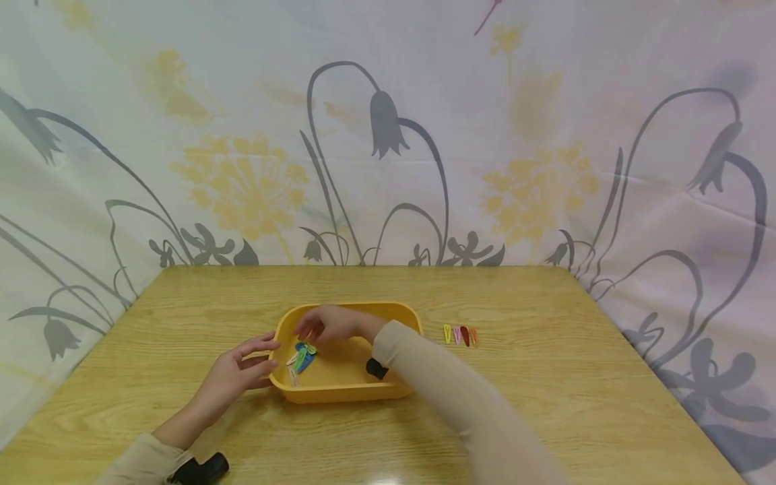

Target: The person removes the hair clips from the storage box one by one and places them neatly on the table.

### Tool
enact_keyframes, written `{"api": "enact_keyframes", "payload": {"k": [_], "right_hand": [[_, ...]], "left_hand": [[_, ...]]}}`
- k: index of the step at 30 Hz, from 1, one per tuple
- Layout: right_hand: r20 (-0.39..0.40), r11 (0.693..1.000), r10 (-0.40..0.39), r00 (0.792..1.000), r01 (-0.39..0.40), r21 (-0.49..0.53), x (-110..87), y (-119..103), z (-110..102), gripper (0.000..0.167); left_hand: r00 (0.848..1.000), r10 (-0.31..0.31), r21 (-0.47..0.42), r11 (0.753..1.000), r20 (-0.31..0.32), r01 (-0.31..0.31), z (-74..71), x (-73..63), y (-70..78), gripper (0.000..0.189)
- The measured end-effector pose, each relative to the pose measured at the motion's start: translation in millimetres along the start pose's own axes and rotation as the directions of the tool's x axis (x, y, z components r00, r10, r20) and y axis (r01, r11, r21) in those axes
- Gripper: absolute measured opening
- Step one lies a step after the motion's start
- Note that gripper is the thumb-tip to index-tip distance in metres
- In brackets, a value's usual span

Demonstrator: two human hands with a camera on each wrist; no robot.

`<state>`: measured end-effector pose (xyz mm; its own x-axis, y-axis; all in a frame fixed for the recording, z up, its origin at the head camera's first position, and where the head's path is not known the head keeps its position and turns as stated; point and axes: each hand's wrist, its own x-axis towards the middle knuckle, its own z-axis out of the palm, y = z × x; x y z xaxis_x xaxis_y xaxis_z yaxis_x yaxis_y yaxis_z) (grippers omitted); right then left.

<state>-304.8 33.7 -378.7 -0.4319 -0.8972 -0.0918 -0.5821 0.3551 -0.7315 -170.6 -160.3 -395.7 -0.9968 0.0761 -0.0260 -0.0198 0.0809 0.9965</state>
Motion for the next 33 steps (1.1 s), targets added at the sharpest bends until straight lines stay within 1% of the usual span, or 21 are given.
{"api": "enact_keyframes", "payload": {"k": [5,12,17,21,26,29,33], "right_hand": [[0.023,1.0,0.03,0.999,-0.03,-0.005,1.8,1.7,3.6,0.039],[-0.007,0.996,0.091,0.996,-0.091,-0.019,-8.7,2.1,-2.3,0.038],[-0.015,0.994,0.095,0.995,-0.096,-0.046,-19.4,4.3,-8.8,0.035],[-0.014,0.994,0.097,0.995,-0.098,-0.053,-23.5,6.3,-10.7,0.033],[-0.05,0.996,0.06,0.997,-0.062,-0.057,-20.3,6.9,-8.3,0.031],[-0.075,0.994,0.067,0.995,-0.073,-0.084,-16.3,5.8,-4.7,0.032],[-0.094,0.982,0.091,0.991,-0.105,-0.16,-12.4,4.0,1.3,0.034]], "left_hand": [[1.0,0.0,-0.001,1.0,0.01,0.0,-0.1,-0.1,-0.1,0.037],[1.0,0.012,-0.008,1.0,0.027,-0.011,-0.2,0.3,-0.4,0.038],[0.999,0.019,-0.009,1.0,0.03,-0.019,-0.7,0.6,-1.0,0.038],[1.0,0.015,-0.008,1.0,0.025,-0.014,-1.2,0.3,-1.1,0.038],[1.0,0.01,-0.008,1.0,0.018,-0.01,-1.4,0.2,-0.8,0.038],[1.0,0.009,-0.011,1.0,0.019,-0.008,-1.6,0.2,-1.1,0.038],[1.0,0.004,-0.017,1.0,0.02,-0.004,-1.9,0.1,-1.5,0.038]]}}
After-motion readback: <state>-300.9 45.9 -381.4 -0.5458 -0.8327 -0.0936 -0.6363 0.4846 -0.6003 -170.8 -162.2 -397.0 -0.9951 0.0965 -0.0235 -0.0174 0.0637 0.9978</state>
